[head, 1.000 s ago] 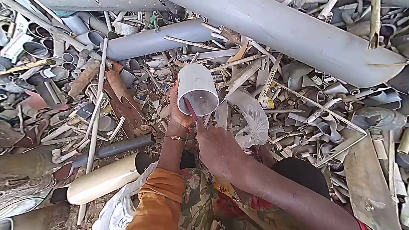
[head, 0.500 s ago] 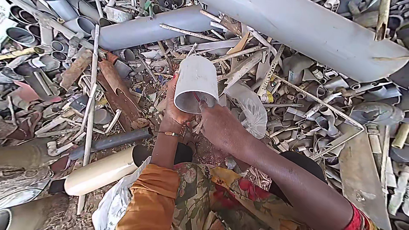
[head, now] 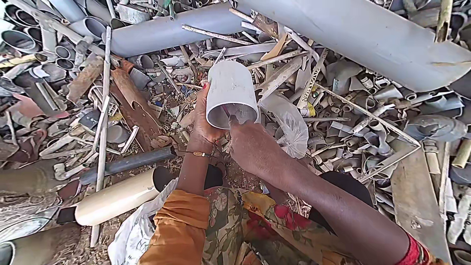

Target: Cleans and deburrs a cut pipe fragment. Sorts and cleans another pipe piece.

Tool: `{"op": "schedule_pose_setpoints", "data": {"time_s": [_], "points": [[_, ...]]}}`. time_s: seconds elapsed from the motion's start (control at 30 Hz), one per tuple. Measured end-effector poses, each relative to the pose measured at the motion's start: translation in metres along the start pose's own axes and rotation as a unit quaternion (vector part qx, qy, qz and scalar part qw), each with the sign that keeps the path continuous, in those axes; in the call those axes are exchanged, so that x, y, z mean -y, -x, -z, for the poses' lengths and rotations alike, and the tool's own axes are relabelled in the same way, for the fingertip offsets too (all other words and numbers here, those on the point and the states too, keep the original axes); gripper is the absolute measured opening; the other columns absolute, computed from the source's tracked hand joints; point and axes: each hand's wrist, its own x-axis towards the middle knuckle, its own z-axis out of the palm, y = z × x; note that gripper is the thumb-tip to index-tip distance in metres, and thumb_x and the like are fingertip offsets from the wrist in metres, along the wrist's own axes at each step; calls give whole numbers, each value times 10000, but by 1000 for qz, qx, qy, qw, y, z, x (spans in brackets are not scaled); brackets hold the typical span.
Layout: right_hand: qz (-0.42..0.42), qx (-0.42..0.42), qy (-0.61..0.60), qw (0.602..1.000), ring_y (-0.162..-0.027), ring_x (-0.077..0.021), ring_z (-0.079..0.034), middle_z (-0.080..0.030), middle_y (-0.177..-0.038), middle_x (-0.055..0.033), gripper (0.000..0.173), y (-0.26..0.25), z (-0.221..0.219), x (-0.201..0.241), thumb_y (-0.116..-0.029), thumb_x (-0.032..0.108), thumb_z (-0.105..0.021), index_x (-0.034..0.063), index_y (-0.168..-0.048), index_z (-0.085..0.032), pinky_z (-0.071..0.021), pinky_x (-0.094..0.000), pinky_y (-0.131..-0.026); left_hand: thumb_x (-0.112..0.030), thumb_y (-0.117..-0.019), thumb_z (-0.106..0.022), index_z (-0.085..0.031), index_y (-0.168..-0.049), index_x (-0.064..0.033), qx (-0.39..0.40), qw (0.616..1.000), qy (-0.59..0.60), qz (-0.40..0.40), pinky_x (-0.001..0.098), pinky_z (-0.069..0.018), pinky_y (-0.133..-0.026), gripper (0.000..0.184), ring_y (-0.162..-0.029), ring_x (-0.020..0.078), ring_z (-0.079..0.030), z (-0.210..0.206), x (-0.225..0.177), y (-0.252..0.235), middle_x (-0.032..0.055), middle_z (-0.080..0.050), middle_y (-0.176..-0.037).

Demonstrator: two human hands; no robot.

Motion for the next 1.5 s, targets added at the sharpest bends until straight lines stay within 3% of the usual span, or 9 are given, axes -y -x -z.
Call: {"op": "schedule_pose_setpoints", "data": {"time_s": [0.1,0.3,0.5,0.7,0.93,1.1,1.23,1.37,1.5], "points": [[4,35,19,999,-1055,-336,-654,-644,-1167,-194,572,8,-4,8,-1031,117,-558,9,-1555,-357,-534,-452,-851,-610,-1043,-321,-640,-1252,-256,-1,1000,7,0,371,-589,-879,520,-1074,103,-669,13,-4,2,-30,-698,-1151],[20,-53,-7,998,-936,-313,-669,-657,-1002,-153,280,-11,-3,-13,-975,95,-649,40,-1249,-641,-547,-457,-712,-566,-1060,-311,-635,-1231,-229,15,999,-24,17,323,-599,-802,497,-989,96,-683,6,-2,10,-17,-698,-1098],[9,52,26,998,-1019,-316,-652,-629,-1146,-165,463,14,5,4,-1018,99,-579,23,-1463,-476,-533,-450,-803,-558,-1053,-300,-637,-1215,-213,-1,999,47,23,426,-584,-890,509,-1072,160,-673,6,-7,-5,28,-700,-1129],[13,-12,11,1000,-927,-302,-668,-662,-990,-146,304,0,4,-11,-998,110,-623,33,-1292,-610,-540,-450,-726,-539,-1062,-289,-646,-1150,-193,-6,999,18,38,361,-609,-807,506,-966,147,-699,2,-4,-7,41,-716,-1039],[8,75,32,997,-1032,-307,-647,-640,-1121,-162,380,21,15,1,-1014,103,-591,20,-1381,-538,-525,-451,-820,-548,-1030,-450,-635,-1253,-244,-6,999,-22,31,363,-596,-855,421,-1043,107,-677,9,-2,8,-25,-696,-1136],[-16,-27,-9,999,-965,-324,-667,-660,-996,-166,164,-14,7,-20,-974,105,-660,23,-1116,-658,-545,-482,-759,-647,-975,-470,-660,-1197,-241,-33,994,-37,93,350,-606,-725,500,-926,125,-699,-2,6,0,2,-708,-1044],[-34,-12,-1,999,-995,-323,-664,-658,-1041,-174,208,-16,9,-21,-1014,122,-594,20,-1190,-637,-540,-479,-804,-630,-963,-495,-660,-1135,-230,-70,991,-38,112,378,-605,-657,467,-872,157,-703,-13,11,-8,17,-703,-997],[-4,71,49,996,-1164,-345,-622,-628,-1248,-212,488,15,11,0,-1099,169,-420,38,-1566,-373,-498,-464,-973,-694,-952,-465,-613,-1282,-234,-154,985,21,76,493,-592,-785,585,-1056,243,-678,-2,-4,-12,62,-682,-1178],[23,77,103,991,-1069,-370,-660,-671,-1132,-211,564,40,1,5,-1093,174,-414,85,-1630,-266,-528,-467,-893,-676,-977,-436,-652,-1222,-227,-119,986,118,-20,412,-611,-794,555,-983,176,-708,11,-17,-11,30,-721,-1076]]}}
